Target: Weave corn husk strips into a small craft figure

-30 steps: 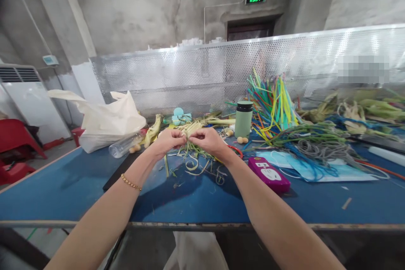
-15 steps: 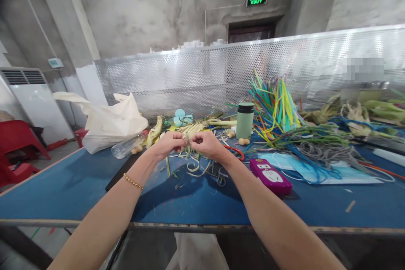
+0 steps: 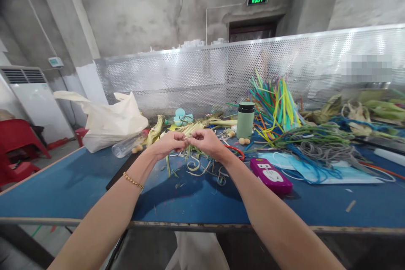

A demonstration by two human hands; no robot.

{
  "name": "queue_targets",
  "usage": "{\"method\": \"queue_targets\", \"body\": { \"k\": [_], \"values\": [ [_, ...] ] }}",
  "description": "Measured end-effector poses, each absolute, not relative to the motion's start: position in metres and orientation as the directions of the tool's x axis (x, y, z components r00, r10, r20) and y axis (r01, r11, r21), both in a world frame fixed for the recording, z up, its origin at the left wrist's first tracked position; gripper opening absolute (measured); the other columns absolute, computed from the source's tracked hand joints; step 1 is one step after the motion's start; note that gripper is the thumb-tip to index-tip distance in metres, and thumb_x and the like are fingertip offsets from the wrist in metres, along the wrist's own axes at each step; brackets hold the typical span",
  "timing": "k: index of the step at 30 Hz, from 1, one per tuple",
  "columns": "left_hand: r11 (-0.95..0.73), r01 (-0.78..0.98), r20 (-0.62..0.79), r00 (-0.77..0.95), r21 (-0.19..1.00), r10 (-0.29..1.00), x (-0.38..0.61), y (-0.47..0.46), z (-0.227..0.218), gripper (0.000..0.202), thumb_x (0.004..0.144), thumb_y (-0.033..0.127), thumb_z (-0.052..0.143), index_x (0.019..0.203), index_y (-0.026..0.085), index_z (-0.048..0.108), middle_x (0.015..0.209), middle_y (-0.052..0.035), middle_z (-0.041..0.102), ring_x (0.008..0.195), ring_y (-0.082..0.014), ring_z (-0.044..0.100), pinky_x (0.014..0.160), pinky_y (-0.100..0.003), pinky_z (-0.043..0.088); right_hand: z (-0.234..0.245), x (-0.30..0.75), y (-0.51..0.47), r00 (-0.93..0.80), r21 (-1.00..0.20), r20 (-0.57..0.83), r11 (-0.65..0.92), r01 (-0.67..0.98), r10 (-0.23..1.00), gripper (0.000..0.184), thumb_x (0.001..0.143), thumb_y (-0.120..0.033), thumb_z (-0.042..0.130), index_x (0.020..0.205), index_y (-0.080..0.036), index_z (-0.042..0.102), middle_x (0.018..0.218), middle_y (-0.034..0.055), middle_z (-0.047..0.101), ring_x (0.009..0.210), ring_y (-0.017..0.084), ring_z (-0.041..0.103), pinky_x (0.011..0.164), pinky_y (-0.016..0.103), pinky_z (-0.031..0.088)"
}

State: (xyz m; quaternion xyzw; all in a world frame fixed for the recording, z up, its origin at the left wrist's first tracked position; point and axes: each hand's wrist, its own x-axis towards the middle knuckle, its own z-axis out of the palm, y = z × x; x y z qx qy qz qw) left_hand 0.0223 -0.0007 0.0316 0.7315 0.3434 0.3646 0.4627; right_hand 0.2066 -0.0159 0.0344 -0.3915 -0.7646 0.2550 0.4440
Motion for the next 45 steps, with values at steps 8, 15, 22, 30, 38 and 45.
{"method": "queue_targets", "body": {
  "k": [8,15,22,30,38,45],
  "values": [
    [-0.375,0.224,0.235,0.476,0.899,0.847,0.023,-0.006,0.036,0.009,0.063,0.016,0.060,0.060,0.015,0.051,0.054,0.0053,0.045,0.050,-0.0052,0.039,0.051,-0.022,0.029,0.034,0.205,-0.013,-0.269,-0.717,0.523,0.589,0.374,0.808,0.025,0.074,-0.040,0.063,0.069,-0.016,0.061,0.058,-0.0018,0.051,0.055,0.010,0.044,0.053,0.026,0.032],
    [-0.351,0.120,0.243,0.517,0.929,0.821,0.019,-0.004,0.037,0.024,0.068,0.033,0.072,0.067,0.013,0.057,0.058,0.0027,0.050,0.050,-0.0058,0.042,0.050,-0.022,0.027,0.034,0.205,-0.013,-0.224,-0.802,0.500,0.545,0.245,0.837,0.030,0.072,-0.043,0.068,0.065,-0.016,0.059,0.052,-0.0032,0.050,0.050,0.009,0.042,0.050,0.025,0.031],
    [-0.490,0.078,0.451,0.287,0.868,0.845,0.037,-0.002,0.028,0.020,0.067,0.027,0.073,0.068,0.013,0.059,0.055,0.0037,0.050,0.051,-0.0056,0.040,0.052,-0.022,0.028,0.026,0.197,-0.002,-0.126,-0.915,0.397,0.381,-0.135,0.909,0.041,0.060,-0.048,0.078,0.057,-0.017,0.053,0.052,-0.0031,0.048,0.047,0.007,0.040,0.047,0.024,0.029],
    [-0.297,-0.062,0.301,0.320,0.953,0.898,0.035,0.003,0.026,0.020,0.067,0.025,0.074,0.069,0.012,0.059,0.060,0.0004,0.058,0.048,-0.0053,0.045,0.051,-0.022,0.032,0.032,0.200,-0.001,-0.079,-0.860,0.473,0.480,0.173,0.877,0.042,0.072,-0.056,0.069,0.065,-0.015,0.061,0.055,-0.0002,0.055,0.047,0.009,0.044,0.046,0.024,0.032],
    [-0.331,-0.004,0.316,0.302,0.944,0.899,0.033,0.009,0.022,0.019,0.067,0.025,0.075,0.068,0.011,0.062,0.058,0.0013,0.055,0.050,-0.0048,0.042,0.052,-0.022,0.030,0.033,0.203,-0.004,-0.146,-0.750,0.542,0.555,0.361,0.828,0.039,0.077,-0.054,0.063,0.069,-0.016,0.062,0.063,0.0019,0.059,0.053,0.011,0.048,0.050,0.025,0.035],
    [-0.228,-0.071,0.239,0.351,0.971,0.905,0.026,0.010,0.025,0.025,0.079,0.036,0.067,0.076,0.011,0.069,0.069,-0.0055,0.066,0.058,-0.0095,0.056,0.057,-0.024,0.038,0.033,0.208,-0.003,-0.152,-0.783,0.534,0.555,0.283,0.832,0.037,0.074,-0.050,0.067,0.064,-0.016,0.055,0.054,-0.0024,0.050,0.051,0.009,0.042,0.052,0.026,0.032]
  ]
}}
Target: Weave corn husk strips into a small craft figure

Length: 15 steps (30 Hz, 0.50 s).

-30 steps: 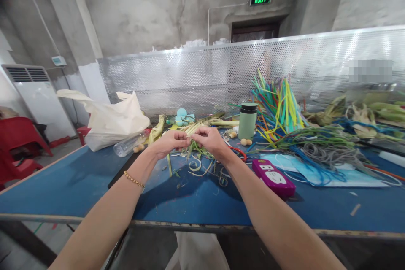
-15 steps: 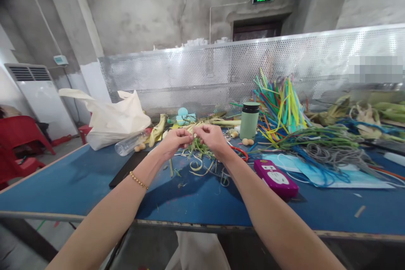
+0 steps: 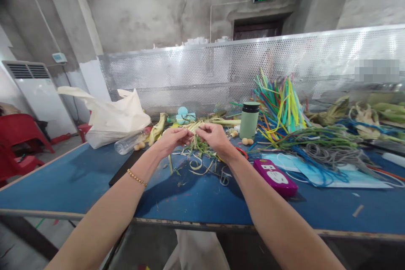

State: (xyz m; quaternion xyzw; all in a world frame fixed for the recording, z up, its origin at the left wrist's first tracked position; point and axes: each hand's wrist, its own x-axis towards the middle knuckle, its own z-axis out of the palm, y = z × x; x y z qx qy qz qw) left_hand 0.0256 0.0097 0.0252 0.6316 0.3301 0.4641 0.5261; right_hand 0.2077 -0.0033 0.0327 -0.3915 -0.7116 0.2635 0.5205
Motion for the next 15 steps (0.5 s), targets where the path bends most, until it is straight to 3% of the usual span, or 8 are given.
{"method": "queue_targets", "body": {
  "k": [6,10,15],
  "values": [
    [-0.237,0.012,0.214,0.390,0.971,0.896,0.0228,0.0100,0.0257,0.029,0.075,0.040,0.071,0.074,0.011,0.069,0.069,-0.0063,0.067,0.058,-0.0096,0.057,0.056,-0.023,0.038,0.0316,0.2106,-0.0002,-0.168,-0.770,0.527,0.552,0.319,0.833,0.039,0.073,-0.051,0.067,0.063,-0.017,0.054,0.053,-0.0024,0.050,0.051,0.010,0.042,0.052,0.026,0.031],
    [-0.280,0.090,0.216,0.430,0.956,0.876,0.0227,0.0076,0.0252,0.023,0.068,0.032,0.077,0.071,0.010,0.068,0.062,-0.0036,0.063,0.054,-0.0076,0.052,0.053,-0.022,0.033,0.0338,0.2082,-0.0031,-0.186,-0.747,0.529,0.558,0.361,0.828,0.040,0.071,-0.052,0.067,0.060,-0.017,0.053,0.052,-0.0027,0.049,0.050,0.009,0.042,0.051,0.026,0.032],
    [-0.292,0.106,0.214,0.458,0.950,0.863,0.0231,0.0026,0.0277,0.024,0.070,0.034,0.073,0.069,0.012,0.067,0.066,-0.0041,0.064,0.055,-0.0077,0.053,0.052,-0.023,0.031,0.0313,0.2078,0.0006,-0.202,-0.734,0.527,0.562,0.382,0.826,0.036,0.071,-0.049,0.067,0.062,-0.016,0.056,0.053,-0.0019,0.051,0.051,0.010,0.044,0.051,0.026,0.032]
  ]
}}
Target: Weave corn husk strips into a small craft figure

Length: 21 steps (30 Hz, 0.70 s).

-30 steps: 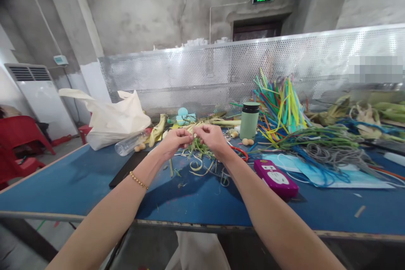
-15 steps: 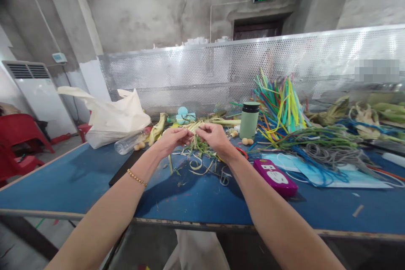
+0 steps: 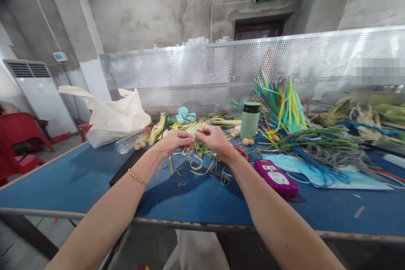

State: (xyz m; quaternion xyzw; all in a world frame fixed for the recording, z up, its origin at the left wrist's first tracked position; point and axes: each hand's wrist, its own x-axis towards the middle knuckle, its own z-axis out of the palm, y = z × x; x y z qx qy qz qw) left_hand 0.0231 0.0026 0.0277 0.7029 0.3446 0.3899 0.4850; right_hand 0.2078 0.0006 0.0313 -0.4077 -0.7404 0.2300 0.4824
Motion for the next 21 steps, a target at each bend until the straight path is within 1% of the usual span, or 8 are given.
{"method": "queue_targets", "body": {
  "k": [4,8,11,14,17,21],
  "values": [
    [-0.288,0.117,0.203,0.470,0.950,0.859,0.024,0.001,0.028,0.018,0.067,0.028,0.073,0.065,0.011,0.065,0.060,-0.0019,0.061,0.052,-0.0069,0.050,0.051,-0.023,0.029,0.029,0.207,0.003,-0.207,-0.733,0.512,0.549,0.401,0.834,0.031,0.072,-0.044,0.066,0.064,-0.015,0.060,0.054,-0.0005,0.054,0.052,0.011,0.045,0.052,0.027,0.033],
    [-0.278,0.101,0.204,0.458,0.955,0.865,0.024,0.004,0.026,0.015,0.066,0.025,0.070,0.066,0.011,0.065,0.062,-0.0024,0.063,0.052,-0.0073,0.052,0.050,-0.022,0.030,0.031,0.206,-0.002,-0.231,-0.749,0.481,0.534,0.393,0.846,0.031,0.074,-0.045,0.063,0.065,-0.015,0.062,0.053,-0.0002,0.053,0.051,0.011,0.046,0.051,0.027,0.033],
    [-0.279,0.086,0.225,0.390,0.956,0.893,0.023,0.008,0.024,0.015,0.064,0.025,0.071,0.065,0.011,0.066,0.060,-0.0018,0.061,0.050,-0.0069,0.051,0.050,-0.022,0.030,0.032,0.206,-0.007,-0.260,-0.777,0.420,0.492,0.392,0.870,0.030,0.074,-0.045,0.064,0.065,-0.016,0.063,0.053,0.0000,0.054,0.050,0.012,0.047,0.050,0.026,0.033],
    [-0.274,0.091,0.230,0.335,0.957,0.914,0.023,0.011,0.022,0.016,0.062,0.025,0.073,0.063,0.011,0.065,0.054,-0.0009,0.058,0.049,-0.0072,0.048,0.049,-0.023,0.028,0.031,0.204,-0.009,-0.295,-0.784,0.375,0.470,0.404,0.879,0.023,0.070,-0.038,0.066,0.062,-0.016,0.063,0.053,0.0002,0.055,0.050,0.012,0.048,0.050,0.026,0.033],
    [-0.270,0.105,0.219,0.345,0.957,0.913,0.023,0.011,0.022,0.020,0.061,0.028,0.075,0.060,0.011,0.064,0.051,-0.0012,0.057,0.047,-0.0070,0.046,0.049,-0.023,0.028,0.030,0.204,-0.008,-0.294,-0.760,0.384,0.481,0.437,0.875,0.016,0.067,-0.029,0.062,0.059,-0.016,0.062,0.051,-0.0004,0.054,0.049,0.012,0.046,0.050,0.026,0.033],
    [-0.263,0.130,0.201,0.364,0.956,0.909,0.022,0.009,0.024,0.023,0.061,0.031,0.076,0.059,0.010,0.064,0.051,-0.0013,0.057,0.046,-0.0062,0.043,0.049,-0.023,0.026,0.029,0.205,-0.005,-0.301,-0.732,0.402,0.501,0.462,0.865,0.018,0.068,-0.029,0.058,0.056,-0.016,0.060,0.051,-0.0002,0.054,0.050,0.011,0.045,0.051,0.026,0.033]
  ]
}}
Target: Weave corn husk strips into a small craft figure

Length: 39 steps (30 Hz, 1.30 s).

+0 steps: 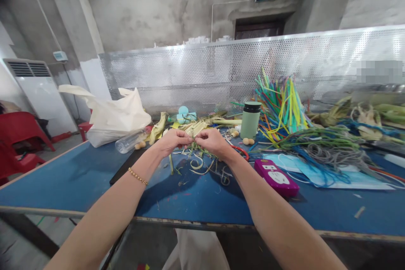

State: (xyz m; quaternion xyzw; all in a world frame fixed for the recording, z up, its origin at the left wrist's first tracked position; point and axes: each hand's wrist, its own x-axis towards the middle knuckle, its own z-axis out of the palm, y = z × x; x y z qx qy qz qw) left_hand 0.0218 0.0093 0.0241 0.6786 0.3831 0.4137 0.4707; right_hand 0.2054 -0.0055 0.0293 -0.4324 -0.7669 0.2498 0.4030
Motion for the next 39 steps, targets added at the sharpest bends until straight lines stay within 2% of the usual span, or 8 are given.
{"method": "queue_targets", "body": {
  "k": [5,9,14,27,30,33,36,39],
  "values": [
    [-0.262,0.130,0.194,0.391,0.956,0.900,0.0206,0.0084,0.0254,0.024,0.062,0.032,0.076,0.062,0.010,0.065,0.053,-0.0012,0.058,0.047,-0.0063,0.044,0.049,-0.023,0.026,0.0261,0.2079,-0.0011,-0.285,-0.719,0.420,0.508,0.474,0.862,0.013,0.065,-0.026,0.058,0.060,-0.016,0.062,0.054,-0.0003,0.055,0.053,0.011,0.047,0.052,0.025,0.035],
    [-0.248,0.093,0.202,0.346,0.964,0.916,0.0223,0.0100,0.0243,0.023,0.060,0.029,0.078,0.063,0.010,0.065,0.054,-0.0006,0.058,0.047,-0.0060,0.045,0.049,-0.022,0.027,0.0248,0.2068,-0.0002,-0.251,-0.759,0.417,0.486,0.433,0.874,0.010,0.063,-0.023,0.058,0.067,-0.016,0.064,0.057,-0.0004,0.058,0.053,0.012,0.051,0.053,0.025,0.038],
    [-0.246,0.020,0.227,0.313,0.969,0.922,0.0243,0.0144,0.0200,0.021,0.061,0.024,0.079,0.066,0.010,0.065,0.056,-0.0004,0.058,0.048,-0.0059,0.047,0.049,-0.022,0.029,0.0253,0.2007,-0.0027,-0.258,-0.819,0.341,0.420,0.390,0.904,0.013,0.064,-0.030,0.061,0.063,-0.016,0.062,0.053,-0.0002,0.057,0.050,0.013,0.053,0.050,0.025,0.038],
    [-0.277,0.074,0.239,0.328,0.958,0.914,0.0228,0.0171,0.0190,0.016,0.064,0.023,0.074,0.063,0.009,0.066,0.054,-0.0010,0.057,0.046,-0.0055,0.044,0.048,-0.021,0.030,0.0277,0.2001,-0.0075,-0.207,-0.824,0.375,0.428,0.371,0.903,0.013,0.063,-0.024,0.062,0.054,-0.017,0.058,0.047,-0.0001,0.056,0.046,0.011,0.049,0.048,0.025,0.036],
    [-0.268,0.073,0.232,0.324,0.961,0.917,0.0227,0.0160,0.0205,0.013,0.065,0.021,0.071,0.063,0.009,0.066,0.054,-0.0007,0.057,0.045,-0.0053,0.044,0.048,-0.021,0.029,0.0290,0.2011,-0.0084,-0.252,-0.812,0.362,0.436,0.389,0.898,0.013,0.064,-0.024,0.061,0.054,-0.017,0.059,0.049,0.0003,0.057,0.048,0.012,0.050,0.051,0.026,0.038],
    [-0.264,0.071,0.230,0.310,0.962,0.922,0.0233,0.0143,0.0223,0.012,0.064,0.020,0.071,0.062,0.009,0.065,0.054,-0.0003,0.057,0.045,-0.0054,0.044,0.048,-0.021,0.029,0.0300,0.2024,-0.0074,-0.254,-0.802,0.376,0.450,0.393,0.891,0.012,0.065,-0.027,0.061,0.062,-0.016,0.064,0.054,0.0006,0.060,0.053,0.013,0.053,0.055,0.026,0.041],
    [-0.262,0.077,0.228,0.304,0.962,0.925,0.0242,0.0127,0.0236,0.010,0.064,0.018,0.070,0.064,0.009,0.066,0.055,-0.0004,0.058,0.045,-0.0053,0.044,0.048,-0.021,0.029,0.0303,0.2023,-0.0054,-0.198,-0.798,0.429,0.472,0.375,0.882,0.018,0.068,-0.033,0.061,0.069,-0.016,0.066,0.060,0.0015,0.062,0.057,0.014,0.055,0.058,0.027,0.041],
    [-0.271,0.088,0.230,0.326,0.959,0.917,0.0247,0.0109,0.0244,0.010,0.063,0.017,0.071,0.062,0.009,0.066,0.054,-0.0001,0.057,0.045,-0.0049,0.044,0.048,-0.021,0.028,0.0297,0.2002,-0.0035,-0.213,-0.767,0.452,0.499,0.403,0.866,0.020,0.068,-0.035,0.062,0.061,-0.016,0.061,0.056,0.0011,0.058,0.055,0.013,0.051,0.057,0.027,0.038]
  ]
}}
